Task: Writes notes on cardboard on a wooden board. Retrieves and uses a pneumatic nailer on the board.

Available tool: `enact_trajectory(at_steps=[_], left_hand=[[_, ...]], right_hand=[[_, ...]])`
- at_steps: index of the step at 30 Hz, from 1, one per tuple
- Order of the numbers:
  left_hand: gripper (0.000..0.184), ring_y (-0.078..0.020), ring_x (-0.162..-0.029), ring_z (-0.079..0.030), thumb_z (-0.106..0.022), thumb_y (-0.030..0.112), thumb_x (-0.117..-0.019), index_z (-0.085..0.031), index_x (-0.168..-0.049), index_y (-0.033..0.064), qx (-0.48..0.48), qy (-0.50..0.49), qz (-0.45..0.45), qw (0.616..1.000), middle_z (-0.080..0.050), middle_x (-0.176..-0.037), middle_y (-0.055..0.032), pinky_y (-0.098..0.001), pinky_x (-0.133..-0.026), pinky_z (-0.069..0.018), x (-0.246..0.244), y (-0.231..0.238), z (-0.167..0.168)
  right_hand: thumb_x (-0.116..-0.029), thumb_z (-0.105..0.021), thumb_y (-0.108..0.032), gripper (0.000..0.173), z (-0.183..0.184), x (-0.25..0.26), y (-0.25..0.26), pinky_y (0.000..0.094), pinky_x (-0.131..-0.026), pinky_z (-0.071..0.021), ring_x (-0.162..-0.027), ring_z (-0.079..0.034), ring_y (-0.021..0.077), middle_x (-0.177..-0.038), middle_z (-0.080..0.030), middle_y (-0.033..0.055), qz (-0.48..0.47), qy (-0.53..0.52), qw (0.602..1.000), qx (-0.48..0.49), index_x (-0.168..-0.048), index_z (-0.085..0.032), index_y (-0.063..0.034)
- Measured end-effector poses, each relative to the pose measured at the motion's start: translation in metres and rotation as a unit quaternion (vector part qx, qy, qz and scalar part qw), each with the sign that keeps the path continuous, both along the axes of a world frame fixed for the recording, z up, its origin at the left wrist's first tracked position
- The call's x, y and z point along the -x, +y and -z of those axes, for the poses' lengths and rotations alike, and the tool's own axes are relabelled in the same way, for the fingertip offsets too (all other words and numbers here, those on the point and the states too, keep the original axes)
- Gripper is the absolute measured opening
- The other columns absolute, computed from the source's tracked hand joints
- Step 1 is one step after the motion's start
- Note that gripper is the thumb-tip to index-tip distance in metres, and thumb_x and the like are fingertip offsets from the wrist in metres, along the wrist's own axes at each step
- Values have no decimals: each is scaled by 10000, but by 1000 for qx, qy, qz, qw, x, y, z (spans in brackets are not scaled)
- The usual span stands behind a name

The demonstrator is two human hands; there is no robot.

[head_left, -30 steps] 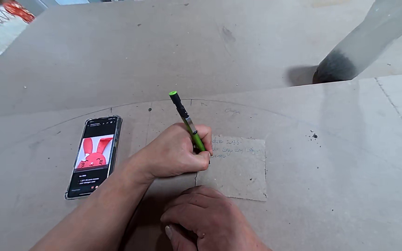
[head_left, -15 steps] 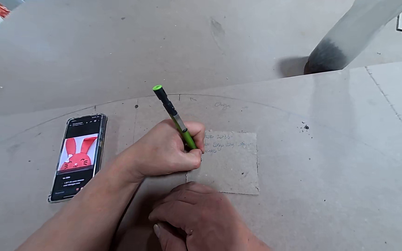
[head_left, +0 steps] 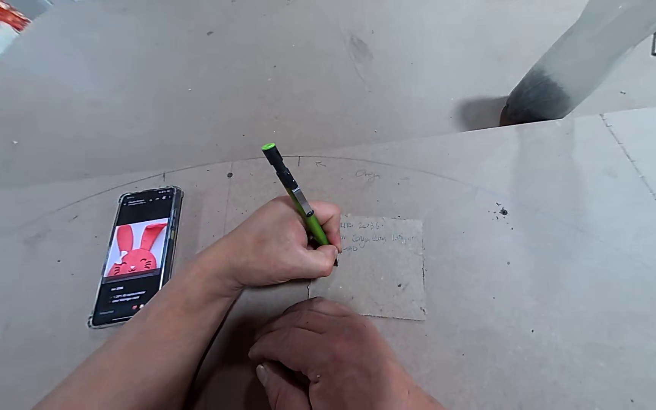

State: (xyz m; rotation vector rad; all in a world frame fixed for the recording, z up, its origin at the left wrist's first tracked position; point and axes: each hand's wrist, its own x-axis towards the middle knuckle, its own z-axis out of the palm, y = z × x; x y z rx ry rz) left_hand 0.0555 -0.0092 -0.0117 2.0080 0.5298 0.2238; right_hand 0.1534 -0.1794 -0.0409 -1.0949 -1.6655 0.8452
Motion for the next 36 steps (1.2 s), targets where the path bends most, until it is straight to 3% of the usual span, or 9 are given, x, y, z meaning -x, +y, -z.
enact_trajectory(at_steps=[17,21,28,32,36], left_hand=[[57,-47,-469,-515,-688,130,-764,-701,-746,182,10,-1,-8,1000,-613,-603,53,-207,-382,-372,3,-1,-1],[41,-68,-486,-551,-705,143,-775,-701,-760,180,26,9,-22,999,-632,-616,36,-228,-397,-419,1,-3,-2],[58,-20,-500,-520,-704,155,-814,-701,-762,182,-13,6,10,1000,-601,-600,80,-209,-424,-390,-1,1,-3],[59,-23,-518,-552,-707,123,-813,-709,-767,159,18,13,57,998,-632,-624,67,-208,-429,-418,-1,3,-5],[51,-27,-500,-527,-698,123,-821,-700,-784,158,22,12,38,999,-611,-611,63,-202,-421,-397,-2,2,-4]], right_hand=[[-1022,-586,-175,212,-2,3,0,327,-1057,-506,-1178,-665,156,-1133,-761,23,-6,2,1000,13,-1064,-776,-91],[-1020,-592,-180,208,-2,1,0,324,-1053,-509,-1176,-664,150,-1130,-762,13,-2,0,1000,14,-1058,-779,-99],[-1026,-605,-223,200,-2,2,-1,324,-1054,-522,-1207,-648,127,-1154,-756,-19,6,-5,999,32,-1070,-780,-136],[-1032,-598,-242,207,-1,2,-2,321,-1048,-523,-1213,-642,118,-1159,-753,-34,5,-13,999,41,-1080,-777,-151],[-1030,-604,-236,202,-1,0,-1,318,-1046,-524,-1210,-643,115,-1159,-753,-31,4,-11,999,39,-1075,-780,-147]])
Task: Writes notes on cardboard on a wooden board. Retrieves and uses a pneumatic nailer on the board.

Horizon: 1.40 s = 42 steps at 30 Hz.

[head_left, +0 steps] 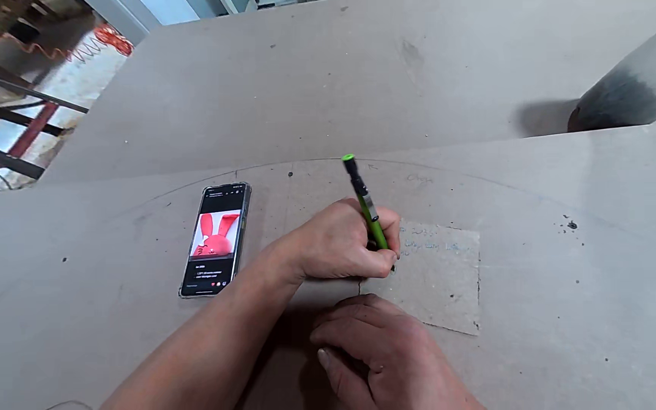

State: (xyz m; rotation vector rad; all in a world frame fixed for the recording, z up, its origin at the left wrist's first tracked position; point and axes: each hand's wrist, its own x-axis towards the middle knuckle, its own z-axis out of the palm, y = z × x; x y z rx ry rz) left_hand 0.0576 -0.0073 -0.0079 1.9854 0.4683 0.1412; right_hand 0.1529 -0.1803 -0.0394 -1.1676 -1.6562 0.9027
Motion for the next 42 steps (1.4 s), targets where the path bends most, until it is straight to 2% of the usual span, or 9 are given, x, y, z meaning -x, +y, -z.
enact_trajectory(at_steps=[4,15,20,25,28,33,35,38,42], left_hand=[[51,-27,-510,-537,-701,145,-811,-695,-780,185,-24,-2,-32,999,-613,-618,72,-207,-425,-406,-1,-4,4],[40,-51,-503,-551,-718,172,-808,-715,-776,196,-15,-3,-55,998,-633,-625,55,-216,-410,-414,1,-7,3],[41,-44,-470,-517,-724,160,-809,-721,-783,190,-16,-2,-59,998,-608,-591,57,-202,-394,-386,-1,-9,2],[29,-64,-507,-578,-729,194,-843,-749,-829,178,9,-5,-45,999,-656,-637,35,-210,-418,-451,-2,-4,-3],[15,-72,-533,-597,-716,158,-834,-725,-846,161,10,-37,-44,998,-686,-699,23,-211,-429,-467,-14,-7,-5],[53,-42,-541,-564,-648,135,-755,-660,-743,185,-9,-15,-14,1000,-659,-700,55,-214,-422,-413,-19,-7,3],[51,-45,-514,-550,-653,137,-771,-678,-758,180,-9,-22,-22,999,-646,-669,51,-207,-408,-402,-20,-8,5],[25,-71,-521,-588,-684,149,-815,-706,-810,160,15,-34,-17,999,-674,-689,19,-212,-424,-462,-18,-7,7],[30,-60,-543,-585,-694,171,-818,-704,-791,181,-5,-26,-11,1000,-682,-717,33,-208,-434,-449,-19,-9,7]], right_hand=[[-1027,-599,-211,203,2,-1,0,321,-1059,-518,-1199,-652,127,-1146,-757,-15,-4,8,1000,-15,-1069,-777,-124],[-1028,-588,-194,214,1,-1,2,327,-1053,-507,-1176,-664,158,-1130,-760,19,-12,7,999,-29,-1071,-774,-98],[-1031,-576,-196,220,0,-1,2,328,-1052,-502,-1181,-661,161,-1132,-758,19,-16,4,1000,-26,-1074,-769,-98],[-1027,-581,-195,214,0,-1,2,327,-1030,-515,-1174,-662,161,-1121,-759,18,-14,4,1000,-24,-1072,-771,-105],[-1015,-595,-191,199,0,0,2,329,-1018,-523,-1157,-676,170,-1071,-771,16,1,-2,999,-35,-1045,-776,-113],[-1007,-597,-179,195,2,0,1,326,-1028,-517,-1148,-682,171,-1072,-772,17,2,0,999,-46,-1035,-775,-106],[-1011,-593,-188,199,3,0,2,328,-1017,-519,-1151,-676,172,-1085,-767,16,0,-3,999,-42,-1039,-775,-110],[-1019,-583,-189,204,2,0,1,329,-1011,-518,-1148,-674,172,-1092,-762,19,-2,0,999,-38,-1041,-770,-109],[-1025,-569,-188,214,2,0,1,332,-1002,-517,-1152,-668,171,-1101,-758,17,-3,0,999,-33,-1043,-767,-109]])
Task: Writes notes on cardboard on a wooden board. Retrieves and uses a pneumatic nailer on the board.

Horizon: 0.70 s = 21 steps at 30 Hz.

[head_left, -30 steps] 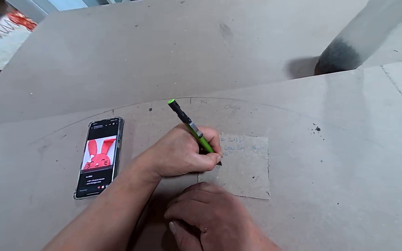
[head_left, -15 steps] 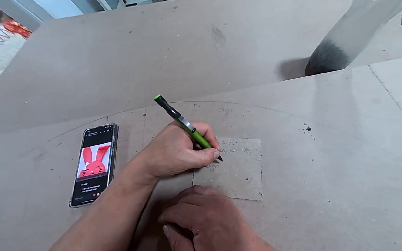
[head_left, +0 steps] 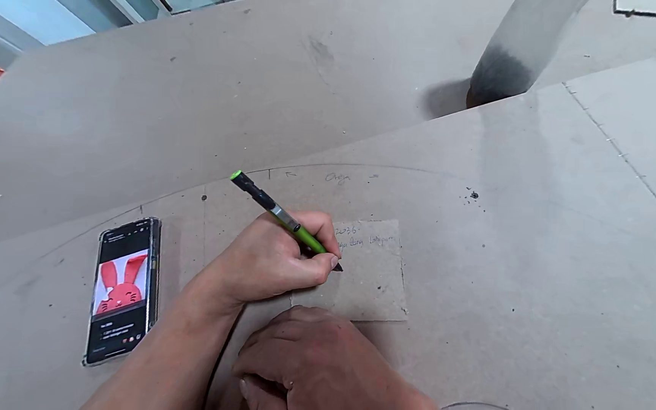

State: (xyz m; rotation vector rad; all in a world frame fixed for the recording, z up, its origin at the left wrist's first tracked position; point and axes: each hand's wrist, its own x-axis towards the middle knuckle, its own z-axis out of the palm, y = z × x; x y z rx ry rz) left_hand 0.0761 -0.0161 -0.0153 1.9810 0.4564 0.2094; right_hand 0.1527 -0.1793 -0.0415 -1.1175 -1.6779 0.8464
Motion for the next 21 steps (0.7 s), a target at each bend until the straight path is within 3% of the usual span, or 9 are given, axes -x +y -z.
enact_trajectory(at_steps=[4,9,21], left_hand=[[29,-64,-530,-577,-691,180,-796,-681,-774,195,-22,1,-43,999,-676,-709,34,-217,-424,-444,-2,-6,1],[41,-65,-546,-583,-694,165,-802,-693,-766,183,-5,4,6,1000,-673,-705,29,-218,-438,-445,0,-2,0],[28,-80,-555,-599,-696,200,-809,-695,-783,191,-6,15,-37,999,-694,-735,18,-224,-447,-462,-3,-7,0]], right_hand=[[-1023,-569,-196,215,0,1,0,327,-999,-509,-1154,-662,167,-1113,-755,10,-2,-5,1000,2,-1054,-765,-115],[-1022,-568,-195,211,-1,0,-1,331,-1002,-509,-1158,-661,171,-1106,-754,14,-2,-4,1000,3,-1054,-762,-117],[-1023,-556,-198,220,-2,-1,-1,333,-985,-510,-1154,-656,172,-1104,-749,12,-7,-6,1000,11,-1051,-762,-123]])
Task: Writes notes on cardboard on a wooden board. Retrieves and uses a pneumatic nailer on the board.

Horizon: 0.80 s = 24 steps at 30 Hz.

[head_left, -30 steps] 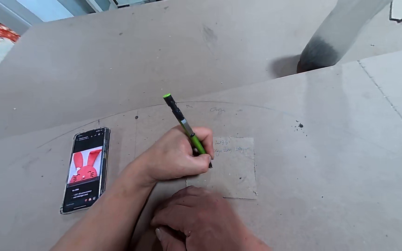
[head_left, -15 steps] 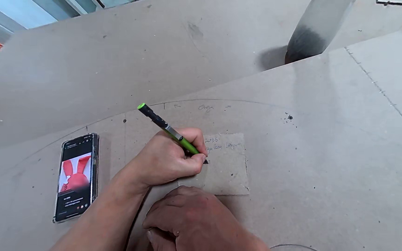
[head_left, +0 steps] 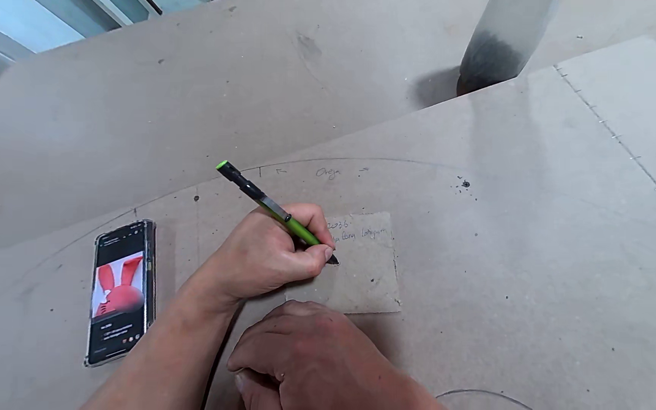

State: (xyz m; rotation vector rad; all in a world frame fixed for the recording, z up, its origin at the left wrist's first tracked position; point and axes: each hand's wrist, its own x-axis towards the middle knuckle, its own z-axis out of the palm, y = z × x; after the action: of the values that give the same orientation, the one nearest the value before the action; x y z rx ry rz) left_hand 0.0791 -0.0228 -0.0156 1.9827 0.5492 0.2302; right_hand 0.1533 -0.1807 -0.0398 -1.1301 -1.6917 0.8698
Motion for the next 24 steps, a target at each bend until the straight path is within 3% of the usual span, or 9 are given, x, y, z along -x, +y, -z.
enact_trajectory(at_steps=[5,9,13,22,24], left_hand=[[39,-64,-512,-561,-705,180,-820,-713,-782,185,1,-5,7,1000,-664,-675,31,-209,-419,-429,-3,-3,-2],[16,-91,-541,-602,-722,184,-838,-726,-840,169,16,1,-2,1000,-681,-698,5,-222,-445,-478,-3,-3,-3],[31,-85,-529,-586,-710,187,-832,-724,-804,184,17,6,1,1000,-677,-691,17,-221,-434,-457,-3,-3,-3],[46,-110,-522,-609,-739,214,-861,-738,-851,169,22,-10,-25,999,-680,-674,-12,-236,-439,-492,-3,-5,-2],[38,-85,-531,-599,-736,226,-866,-744,-854,191,4,-4,-15,1000,-678,-681,24,-223,-441,-480,-4,-5,-3]], right_hand=[[-1027,-555,-204,218,0,0,0,330,-977,-509,-1141,-659,166,-1089,-750,7,3,-4,1000,-3,-1043,-758,-126],[-1025,-553,-204,221,0,0,0,330,-969,-513,-1145,-658,166,-1094,-748,8,3,-1,1000,-1,-1049,-758,-126],[-1025,-555,-202,218,0,0,0,336,-979,-513,-1143,-659,166,-1100,-748,7,4,2,1000,0,-1048,-756,-123],[-1025,-558,-202,217,0,0,1,336,-987,-512,-1141,-662,166,-1096,-750,11,1,3,1000,-4,-1047,-758,-120],[-1027,-558,-196,220,0,-3,2,335,-1002,-508,-1142,-663,165,-1101,-752,13,-3,10,1000,-4,-1057,-759,-114]])
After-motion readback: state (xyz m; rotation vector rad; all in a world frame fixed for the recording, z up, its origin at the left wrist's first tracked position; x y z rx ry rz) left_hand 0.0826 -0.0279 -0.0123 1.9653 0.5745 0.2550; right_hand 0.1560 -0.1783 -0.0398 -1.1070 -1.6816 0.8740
